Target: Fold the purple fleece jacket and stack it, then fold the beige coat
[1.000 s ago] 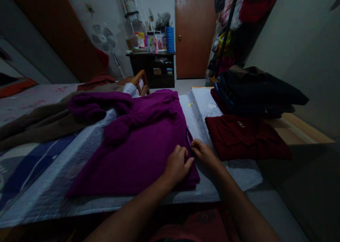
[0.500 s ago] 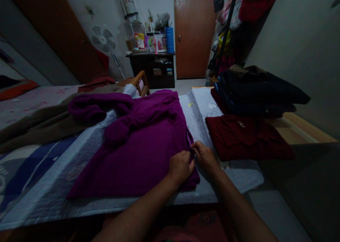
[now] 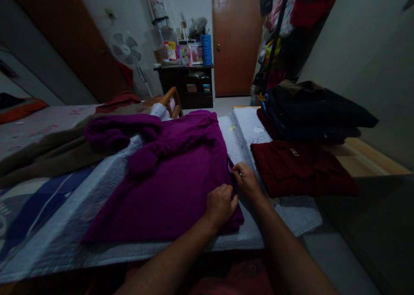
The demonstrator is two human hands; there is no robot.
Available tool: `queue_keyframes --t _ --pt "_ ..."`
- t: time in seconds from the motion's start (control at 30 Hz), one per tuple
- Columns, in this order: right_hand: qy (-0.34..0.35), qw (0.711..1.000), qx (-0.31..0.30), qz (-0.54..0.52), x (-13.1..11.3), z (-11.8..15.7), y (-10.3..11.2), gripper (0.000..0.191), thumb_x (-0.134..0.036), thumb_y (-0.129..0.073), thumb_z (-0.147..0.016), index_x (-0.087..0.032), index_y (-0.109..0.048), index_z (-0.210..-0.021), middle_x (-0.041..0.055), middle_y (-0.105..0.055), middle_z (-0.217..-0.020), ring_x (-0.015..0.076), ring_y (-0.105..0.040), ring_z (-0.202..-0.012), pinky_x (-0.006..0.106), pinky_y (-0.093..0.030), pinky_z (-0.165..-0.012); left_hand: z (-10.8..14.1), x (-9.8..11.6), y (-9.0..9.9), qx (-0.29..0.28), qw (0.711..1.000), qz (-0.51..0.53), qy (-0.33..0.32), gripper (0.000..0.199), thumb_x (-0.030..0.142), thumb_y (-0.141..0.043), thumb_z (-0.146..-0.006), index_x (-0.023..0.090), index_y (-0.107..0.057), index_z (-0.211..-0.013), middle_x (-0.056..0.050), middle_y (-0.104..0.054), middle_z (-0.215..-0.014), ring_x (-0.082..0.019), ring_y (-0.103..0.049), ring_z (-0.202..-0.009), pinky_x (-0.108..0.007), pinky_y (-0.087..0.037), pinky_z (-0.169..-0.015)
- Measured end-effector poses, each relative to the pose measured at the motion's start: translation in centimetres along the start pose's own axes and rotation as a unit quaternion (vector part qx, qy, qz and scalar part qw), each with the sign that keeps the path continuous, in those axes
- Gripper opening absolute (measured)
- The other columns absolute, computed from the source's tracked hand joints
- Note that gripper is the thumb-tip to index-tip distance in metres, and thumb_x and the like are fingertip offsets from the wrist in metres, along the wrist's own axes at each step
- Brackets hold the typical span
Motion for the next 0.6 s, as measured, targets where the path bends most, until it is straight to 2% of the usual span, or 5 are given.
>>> queue_keyframes --t 0.23,0.33,0.43,0.6 --pt "-0.085 0.995 0.018 -0.050 0.8 -1.1 -0.3 0.012 -0.026 -0.047 -0.086 -0.023 -0.058 -0.081 0.0014 -0.064 -0.079 0.0178 -0.059 -0.076 0.028 -0.041 -0.071 -0.1 0.0 -0.4 0.000 1.000 -0.005 -0.008 0.008 0.028 -0.056 -0.085 0.020 -0.056 -0.083 -0.003 -0.062 -0.083 -0.018 -0.059 -0.079 -0.029 -0.040 -0.068" --pt "-0.100 0.992 0.030 -0.065 1.1 -2.3 -0.2 0.014 -0.028 -0.047 -0.086 -0.023 -0.059 -0.081 0.0011 -0.066 -0.079 0.0177 -0.060 -0.075 0.027 -0.041 -0.070 0.0 0.0 -0.4 -0.005 1.000 -0.004 -0.012 0.008 0.028 -0.055 -0.085 0.020 -0.056 -0.083 -0.003 -0.062 -0.083 -0.018 -0.059 -0.078 -0.029 -0.041 -0.068" --pt "-0.101 0.992 0.039 -0.059 1.5 -3.7 -0.4 0.015 -0.028 -0.047 -0.086 -0.023 -0.059 -0.080 0.0011 -0.065 -0.078 0.0178 -0.059 -0.075 0.028 -0.041 -0.071 0.0 0.2 -0.3 -0.013 1.000 0.003 -0.015 0.007 0.027 -0.055 -0.085 0.020 -0.055 -0.083 -0.003 -0.062 -0.083 -0.018 -0.060 -0.079 -0.029 -0.041 -0.068" --pt "-0.060 0.996 0.070 -0.007 1.8 -5.5 -0.7 0.012 -0.024 -0.048 -0.085 -0.023 -0.058 -0.077 0.0029 -0.059 -0.083 0.0194 -0.053 -0.087 0.031 -0.041 -0.083 0.0 0.2 -0.2 -0.034 0.999 0.008 -0.008 0.007 0.027 -0.055 -0.085 0.020 -0.056 -0.084 -0.004 -0.063 -0.085 -0.019 -0.060 -0.081 -0.030 -0.043 -0.070"
Point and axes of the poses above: each hand's wrist, its own z-axis away from the middle knuckle, its own y-axis out of the back of the hand, x = y × z, the point moved 6 cm from there along -z, towards the middle knuckle
